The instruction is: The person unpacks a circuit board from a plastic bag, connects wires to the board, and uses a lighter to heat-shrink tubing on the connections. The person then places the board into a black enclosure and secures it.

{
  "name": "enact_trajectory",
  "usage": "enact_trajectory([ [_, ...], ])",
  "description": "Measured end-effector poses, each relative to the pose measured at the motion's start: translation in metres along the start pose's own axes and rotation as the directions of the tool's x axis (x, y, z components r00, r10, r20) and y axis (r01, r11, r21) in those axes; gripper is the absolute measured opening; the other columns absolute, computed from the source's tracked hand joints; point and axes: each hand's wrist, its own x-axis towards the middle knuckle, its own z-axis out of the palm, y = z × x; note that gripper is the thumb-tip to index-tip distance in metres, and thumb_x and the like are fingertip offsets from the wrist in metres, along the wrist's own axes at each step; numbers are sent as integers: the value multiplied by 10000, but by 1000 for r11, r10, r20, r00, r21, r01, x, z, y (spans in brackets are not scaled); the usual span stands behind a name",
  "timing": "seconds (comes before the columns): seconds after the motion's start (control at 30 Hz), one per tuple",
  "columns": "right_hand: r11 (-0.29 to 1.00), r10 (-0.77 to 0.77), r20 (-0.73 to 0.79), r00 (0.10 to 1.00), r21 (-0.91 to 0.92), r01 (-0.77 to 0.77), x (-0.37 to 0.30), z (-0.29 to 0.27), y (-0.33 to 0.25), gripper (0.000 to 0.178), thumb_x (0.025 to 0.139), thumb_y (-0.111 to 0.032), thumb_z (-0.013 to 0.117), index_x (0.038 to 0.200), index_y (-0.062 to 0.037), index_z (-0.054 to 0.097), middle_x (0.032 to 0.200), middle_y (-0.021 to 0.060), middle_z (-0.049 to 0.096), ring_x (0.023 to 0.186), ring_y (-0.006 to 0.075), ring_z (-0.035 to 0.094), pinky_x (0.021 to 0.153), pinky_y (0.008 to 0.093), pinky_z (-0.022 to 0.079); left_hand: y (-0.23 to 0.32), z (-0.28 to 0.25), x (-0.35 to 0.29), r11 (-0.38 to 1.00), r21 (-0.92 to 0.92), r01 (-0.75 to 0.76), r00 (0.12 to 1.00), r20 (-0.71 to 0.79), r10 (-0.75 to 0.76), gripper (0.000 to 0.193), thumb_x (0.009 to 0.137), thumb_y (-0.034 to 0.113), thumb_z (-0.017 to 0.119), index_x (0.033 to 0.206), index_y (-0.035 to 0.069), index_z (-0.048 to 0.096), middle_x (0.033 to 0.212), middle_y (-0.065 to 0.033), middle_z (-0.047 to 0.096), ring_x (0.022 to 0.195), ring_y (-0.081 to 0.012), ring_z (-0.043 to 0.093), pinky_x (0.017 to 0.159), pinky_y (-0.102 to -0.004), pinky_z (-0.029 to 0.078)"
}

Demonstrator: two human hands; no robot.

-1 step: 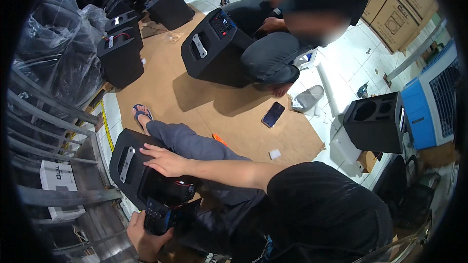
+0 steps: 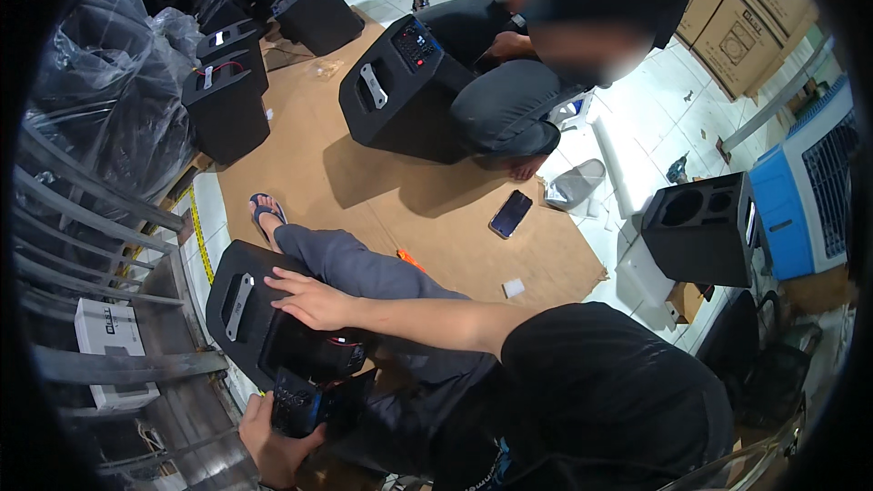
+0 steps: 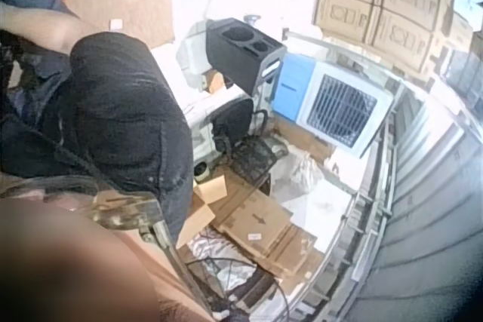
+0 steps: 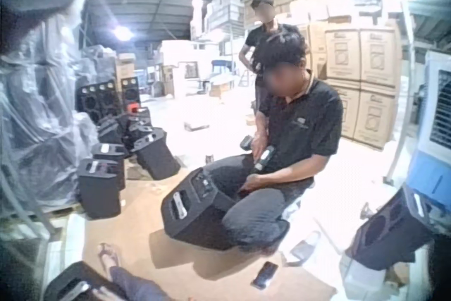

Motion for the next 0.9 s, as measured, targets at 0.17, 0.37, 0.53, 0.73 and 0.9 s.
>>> enact_trajectory([
  [0.17,996,-62,-14,998,-62,61,-11,-11,5,366,1053,-147,567,1385,-18,651,1631,202,411,1576,427,255,1291,499,268,8,39,-4,990,128,-56,990,-123,72,915,541,463,951,1194,-82,614,966,-232,628,886,-452,643,775,-507,534],
  [0.37,997,-25,45,999,-67,28,-30,-21,2,422,1052,-114,553,1464,-25,576,1659,180,372,1573,438,251,1300,501,260,20,99,-28,997,70,39,989,-146,-29,867,511,528,936,1132,-8,657,964,-161,596,872,-395,631,724,-502,526],
  [0.53,990,-49,45,998,-130,55,-53,-35,4,483,1041,-105,553,1515,-25,512,1678,162,349,1564,432,271,1302,502,262,23,146,-45,984,60,166,974,-167,-154,864,497,481,940,1166,7,670,1002,-156,609,918,-394,642,751,-504,552],
  [0.73,990,-25,47,999,-136,31,-57,-32,1,515,1037,-101,552,1540,-21,480,1693,155,332,1561,431,277,1299,497,270,20,202,-61,967,109,232,958,-197,-208,888,541,542,935,1200,17,656,1033,-135,621,921,-409,663,772,-518,593],
  [0.9,991,-2,52,999,-133,9,-55,-41,-7,504,1037,-149,576,1514,2,512,1645,182,401,1543,378,330,1314,485,236,13,235,-63,963,124,241,959,-181,-217,967,513,482,952,1333,101,609,1095,-142,627,982,-412,648,816,-516,576],
])
